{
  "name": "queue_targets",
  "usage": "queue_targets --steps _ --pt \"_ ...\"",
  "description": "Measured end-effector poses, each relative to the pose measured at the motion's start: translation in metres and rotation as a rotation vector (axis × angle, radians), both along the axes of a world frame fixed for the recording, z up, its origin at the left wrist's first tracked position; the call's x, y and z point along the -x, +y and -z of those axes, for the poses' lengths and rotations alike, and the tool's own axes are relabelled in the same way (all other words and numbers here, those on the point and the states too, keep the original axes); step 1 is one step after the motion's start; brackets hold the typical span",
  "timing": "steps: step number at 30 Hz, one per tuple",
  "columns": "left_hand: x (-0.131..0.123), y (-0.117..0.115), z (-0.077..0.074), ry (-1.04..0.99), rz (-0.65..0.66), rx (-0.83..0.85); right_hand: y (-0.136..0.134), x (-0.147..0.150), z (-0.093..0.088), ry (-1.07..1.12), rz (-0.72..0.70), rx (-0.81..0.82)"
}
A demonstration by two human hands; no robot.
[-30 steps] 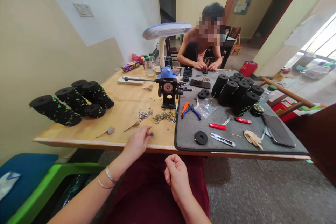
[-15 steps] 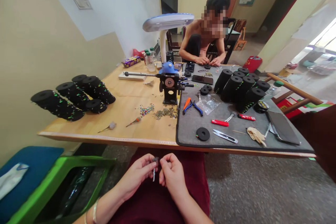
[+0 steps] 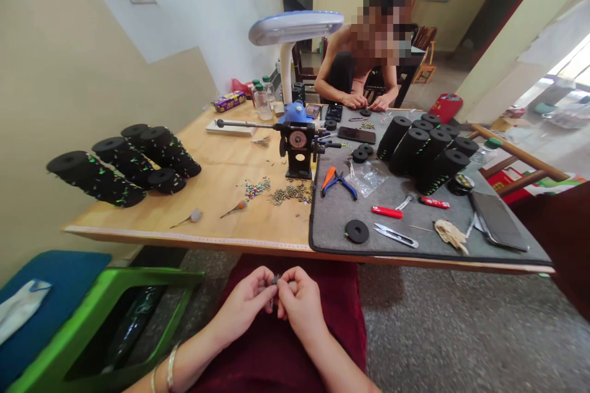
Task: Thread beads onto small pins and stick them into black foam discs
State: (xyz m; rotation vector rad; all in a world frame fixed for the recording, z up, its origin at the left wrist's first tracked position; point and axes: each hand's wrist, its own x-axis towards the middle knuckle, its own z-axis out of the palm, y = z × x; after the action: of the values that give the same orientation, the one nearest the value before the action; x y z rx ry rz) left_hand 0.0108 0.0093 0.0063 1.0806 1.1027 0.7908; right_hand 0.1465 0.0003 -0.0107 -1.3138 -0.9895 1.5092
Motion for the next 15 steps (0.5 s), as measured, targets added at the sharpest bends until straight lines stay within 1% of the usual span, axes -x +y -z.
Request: queue_targets --steps 4,9,12,15 --pt "0.0 0.0 0.0011 -0.004 0.008 -0.007 0.0005 -0.001 -0.0042 -0.005 0.016 0.029" --pt "0.0 -0.0009 0.0027 -0.025 -0.003 0.002 0.0006 0.0001 -0.0089 -0.015 0.003 0.014" --pt "-0.0006 -0.0016 0.0031 -0.064 -0.002 0.023 0.0003 0.0013 -0.0077 0.003 0.002 0.006" --pt "-0.0016 -0.0018 0.0 -0.147 -0.046 0.096 0.0 0.0018 -0.0044 0.025 0.022 0.01"
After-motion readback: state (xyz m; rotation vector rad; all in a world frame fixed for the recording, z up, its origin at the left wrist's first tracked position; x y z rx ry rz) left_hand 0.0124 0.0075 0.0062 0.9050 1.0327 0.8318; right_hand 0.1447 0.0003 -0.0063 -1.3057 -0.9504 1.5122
